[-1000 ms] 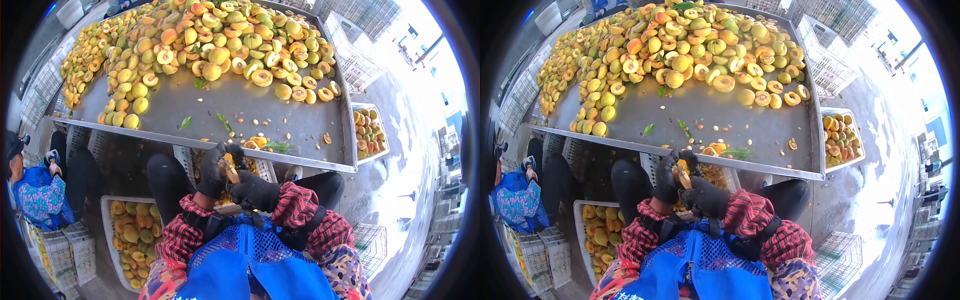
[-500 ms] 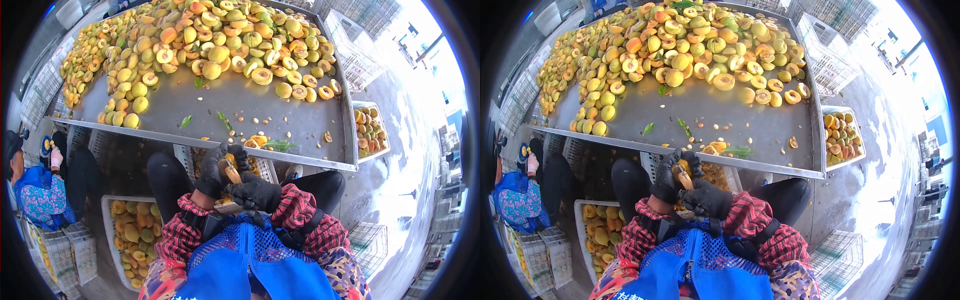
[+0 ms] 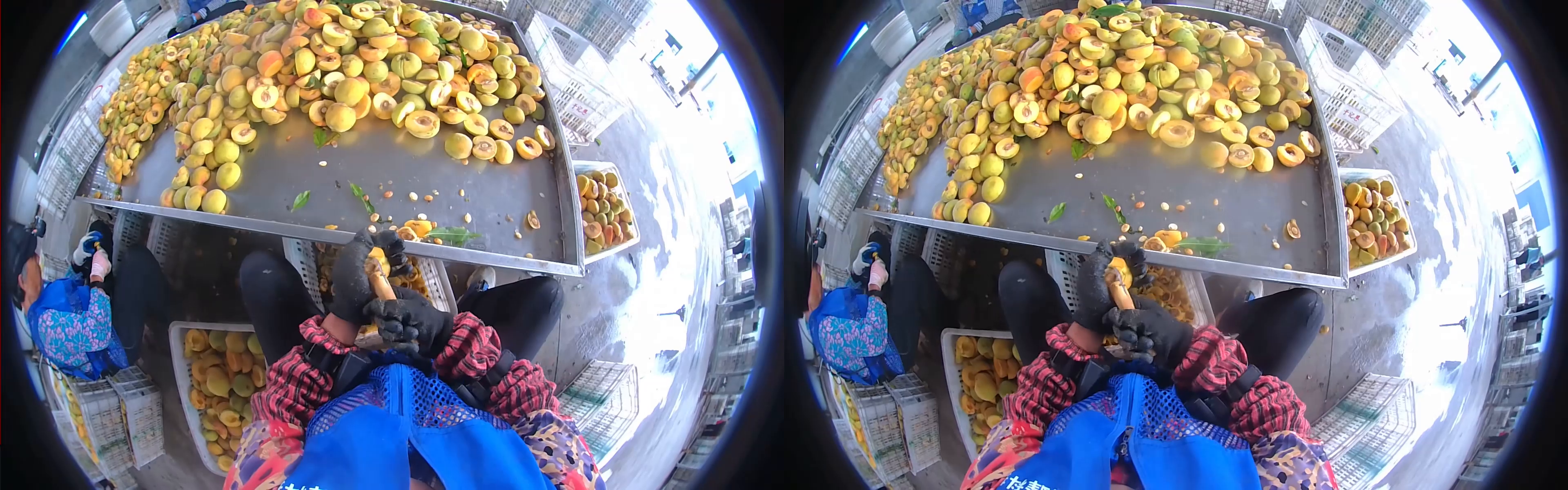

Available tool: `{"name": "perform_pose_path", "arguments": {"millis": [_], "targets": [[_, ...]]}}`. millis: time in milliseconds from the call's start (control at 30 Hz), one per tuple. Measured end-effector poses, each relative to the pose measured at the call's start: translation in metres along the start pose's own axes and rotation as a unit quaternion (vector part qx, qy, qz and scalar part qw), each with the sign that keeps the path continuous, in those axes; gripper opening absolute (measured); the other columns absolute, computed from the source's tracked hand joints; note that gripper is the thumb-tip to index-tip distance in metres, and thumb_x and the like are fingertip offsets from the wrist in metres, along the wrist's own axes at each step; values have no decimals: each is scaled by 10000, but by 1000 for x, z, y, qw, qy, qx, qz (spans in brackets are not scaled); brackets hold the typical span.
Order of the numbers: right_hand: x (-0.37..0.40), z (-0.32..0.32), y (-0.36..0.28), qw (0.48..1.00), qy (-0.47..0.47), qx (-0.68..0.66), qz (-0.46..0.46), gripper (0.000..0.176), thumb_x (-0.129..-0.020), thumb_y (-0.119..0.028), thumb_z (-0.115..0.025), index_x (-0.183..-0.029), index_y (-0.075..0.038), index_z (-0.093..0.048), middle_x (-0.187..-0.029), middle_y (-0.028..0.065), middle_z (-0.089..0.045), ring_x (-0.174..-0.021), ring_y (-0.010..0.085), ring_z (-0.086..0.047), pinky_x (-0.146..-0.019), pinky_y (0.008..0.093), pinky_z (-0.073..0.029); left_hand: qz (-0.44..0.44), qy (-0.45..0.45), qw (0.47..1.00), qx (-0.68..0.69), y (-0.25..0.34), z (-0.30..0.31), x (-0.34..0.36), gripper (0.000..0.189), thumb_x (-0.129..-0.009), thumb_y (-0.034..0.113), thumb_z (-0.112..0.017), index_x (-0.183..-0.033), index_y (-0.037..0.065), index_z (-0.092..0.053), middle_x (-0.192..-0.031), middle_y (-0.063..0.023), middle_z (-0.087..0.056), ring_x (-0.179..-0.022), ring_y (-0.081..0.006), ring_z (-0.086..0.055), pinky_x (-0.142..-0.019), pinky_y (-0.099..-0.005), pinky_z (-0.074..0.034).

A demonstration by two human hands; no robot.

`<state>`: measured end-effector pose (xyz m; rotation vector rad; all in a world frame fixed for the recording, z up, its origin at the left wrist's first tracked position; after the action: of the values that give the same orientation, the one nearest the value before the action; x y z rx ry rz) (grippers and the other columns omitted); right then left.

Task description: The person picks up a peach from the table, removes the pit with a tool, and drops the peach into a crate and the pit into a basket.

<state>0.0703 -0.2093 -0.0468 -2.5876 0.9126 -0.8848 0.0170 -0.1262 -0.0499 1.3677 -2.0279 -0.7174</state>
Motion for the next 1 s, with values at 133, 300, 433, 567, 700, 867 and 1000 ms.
{"name": "perform_pose_path", "arguments": {"millis": [133,300,433,567,700,867,1000], "targets": [[-3,0,0,996,-57,6,75,228,-864,-202,-565,-978,-13,-510,-542,10,-462,-333,68,-366,-301,202,-292,63,27,992,102,-42,19,0,353,-938,251,-393,-1090,-29,-545,-932,-105,-596,-830,-179,-587,-774,-306,-504],[28,-8,-20,992,-64,59,88,235,-870,-196,-561,-1000,-3,-528,-574,10,-477,-361,71,-404,-326,201,-333,114,-50,969,212,-6,-7,0,378,-926,271,-395,-1128,-26,-513,-1088,-157,-574,-995,-261,-558,-866,-402,-471],[38,6,-27,988,-59,85,111,267,-875,-203,-553,-1040,0,-498,-569,16,-469,-361,81,-411,-323,207,-337,90,71,973,199,38,25,22,369,-870,264,-471,-1101,-15,-545,-1079,-159,-590,-997,-282,-565,-851,-429,-477],[-14,114,28,872,137,470,-26,319,-893,-244,-523,-1181,-114,-475,-651,66,-540,-424,154,-499,-394,271,-421,-207,166,907,-326,139,101,81,396,-880,310,-461,-1100,-6,-555,-1056,-139,-599,-949,-254,-577,-817,-415,-481],[-18,130,50,667,114,714,-181,348,-881,-261,-511,-1188,-104,-466,-693,96,-563,-483,187,-537,-436,302,-444,-115,348,924,-110,180,227,165,375,-892,309,-470,-1111,19,-561,-943,-73,-601,-862,-230,-578,-765,-339,-472],[-7,122,42,662,100,720,-182,385,-865,-283,-497,-1196,-92,-455,-745,134,-592,-556,228,-585,-490,341,-473,-50,460,658,-594,182,308,232,353,-878,180,-544,-1175,-9,-520,-1090,-101,-562,-937,-152,-544,-783,-263,-456],[1,112,31,675,103,715,-152,415,-853,-301,-486,-1203,-82,-446,-787,163,-615,-615,260,-623,-532,372,-495,-156,367,837,-376,181,235,128,366,-856,113,-572,-1183,-38,-508,-1090,-105,-550,-937,-159,-548,-788,-259,-468]]}}
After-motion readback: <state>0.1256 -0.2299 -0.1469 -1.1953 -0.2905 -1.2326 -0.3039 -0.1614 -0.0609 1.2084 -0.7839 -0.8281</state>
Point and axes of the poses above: each hand's wrist, its own x-axis away from the middle knuckle, its own z-axis out of the back of the hand, y = z × x, the point moved 7 cm from there along -x, towards the middle knuckle
